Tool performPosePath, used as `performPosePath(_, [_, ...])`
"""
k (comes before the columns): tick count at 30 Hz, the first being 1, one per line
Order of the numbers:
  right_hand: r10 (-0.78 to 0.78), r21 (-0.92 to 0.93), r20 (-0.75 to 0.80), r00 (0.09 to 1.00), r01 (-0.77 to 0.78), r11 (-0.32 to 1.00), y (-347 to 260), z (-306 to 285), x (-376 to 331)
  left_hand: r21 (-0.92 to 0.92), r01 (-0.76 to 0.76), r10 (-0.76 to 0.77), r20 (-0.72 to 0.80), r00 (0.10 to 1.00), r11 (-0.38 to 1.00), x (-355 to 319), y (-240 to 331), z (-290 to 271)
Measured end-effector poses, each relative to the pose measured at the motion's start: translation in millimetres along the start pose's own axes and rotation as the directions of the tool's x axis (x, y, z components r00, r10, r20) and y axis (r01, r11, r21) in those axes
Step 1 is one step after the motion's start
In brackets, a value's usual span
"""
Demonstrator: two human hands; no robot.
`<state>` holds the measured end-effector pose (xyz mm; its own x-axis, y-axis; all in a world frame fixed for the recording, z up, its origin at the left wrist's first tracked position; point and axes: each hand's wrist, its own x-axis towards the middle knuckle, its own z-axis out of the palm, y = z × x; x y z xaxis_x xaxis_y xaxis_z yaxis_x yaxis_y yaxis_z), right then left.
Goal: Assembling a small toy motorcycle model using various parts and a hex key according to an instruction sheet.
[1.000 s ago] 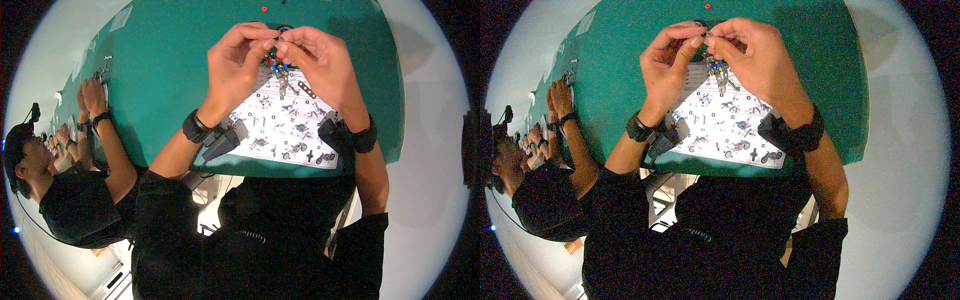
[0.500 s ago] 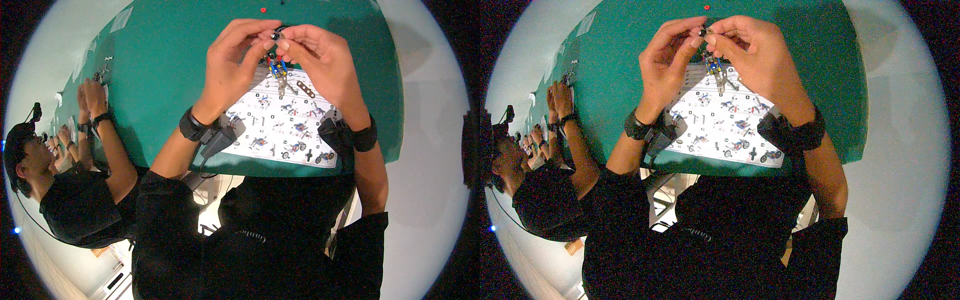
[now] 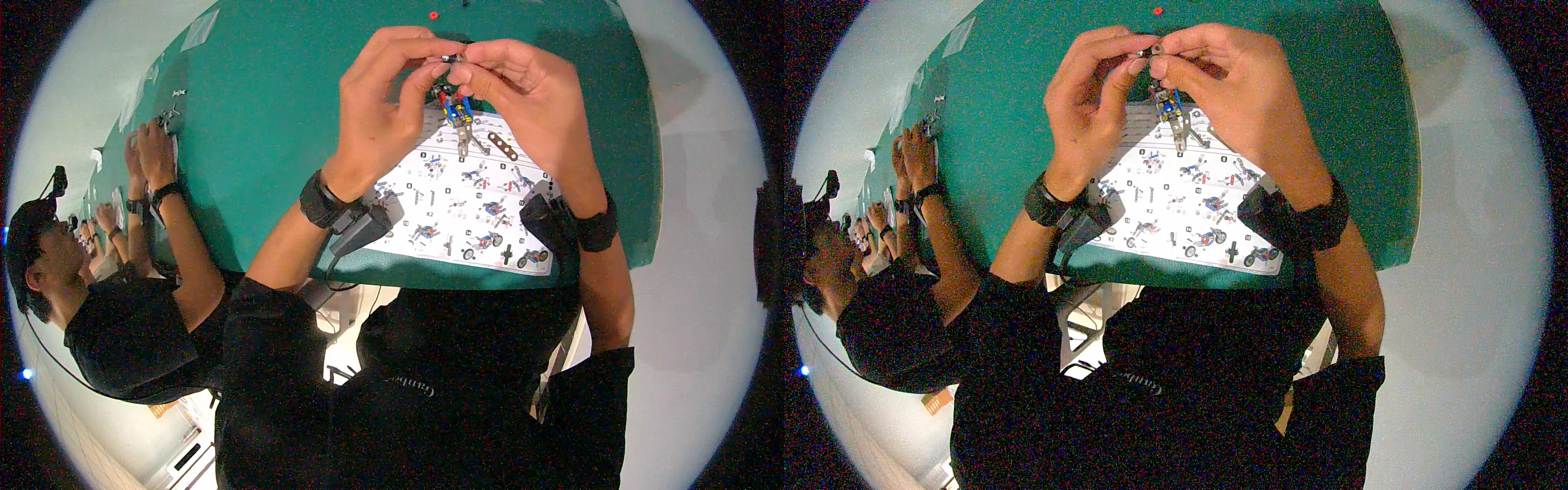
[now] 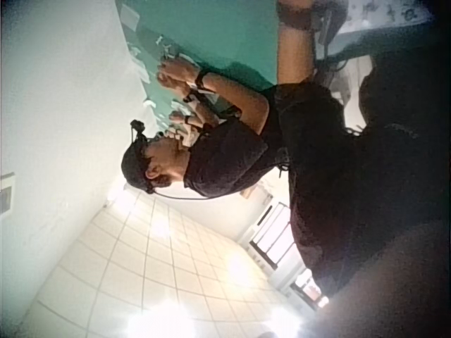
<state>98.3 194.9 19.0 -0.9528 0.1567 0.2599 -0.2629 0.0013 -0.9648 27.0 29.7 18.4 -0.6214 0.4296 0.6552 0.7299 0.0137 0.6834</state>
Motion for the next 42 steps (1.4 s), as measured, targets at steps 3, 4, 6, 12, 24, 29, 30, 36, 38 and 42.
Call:
performPosePath(3, [0.047,0.054,0.021,0.999,-0.048,0.997,-4,-1,0,0.024,-0.043,0.044,-0.008,0.999,0.999,-2,-5,1])
performPosePath(4, [0.048,0.054,0.020,0.999,-0.049,0.997,-5,-1,0,0.027,-0.048,0.048,-0.021,0.999,0.998,-3,-6,1])
performPosePath(6, [0.075,0.065,0.033,0.997,-0.077,0.995,-7,-1,1,0.030,-0.052,0.053,-0.033,0.998,0.998,-3,-7,2])
performPosePath(12, [0.082,0.085,0.067,0.994,-0.088,0.992,-9,-8,3,-0.067,-0.046,0.044,-0.036,0.998,0.997,-2,-4,0])
performPosePath(24, [-0.280,-0.453,0.011,0.960,0.254,0.854,-14,-3,1,-0.387,0.196,-0.195,0.042,0.980,0.901,-7,-5,0])
performPosePath(29, [-0.410,-0.539,0.093,0.907,0.393,0.745,-30,1,4,-0.348,0.069,-0.060,0.037,0.998,0.935,-8,-11,-3])
performPosePath(30, [-0.444,-0.552,0.110,0.889,0.426,0.716,-31,0,4,-0.349,0.069,-0.059,0.038,0.998,0.935,-8,-11,-3])
performPosePath(36, [-0.219,-0.220,0.006,0.976,0.215,0.952,-13,-6,2,-0.330,0.046,-0.032,0.049,0.998,0.943,-6,-7,-5])
performPosePath(38, [-0.116,-0.146,0.007,0.993,0.116,0.982,-14,-5,0,-0.349,0.006,-0.005,0.005,1.000,0.937,-5,-5,-4])
performPosePath(42, [0.012,-0.048,0.107,0.994,-0.007,0.999,-17,-9,1,-0.258,-0.060,0.064,0.008,0.998,0.964,-4,-9,-8])
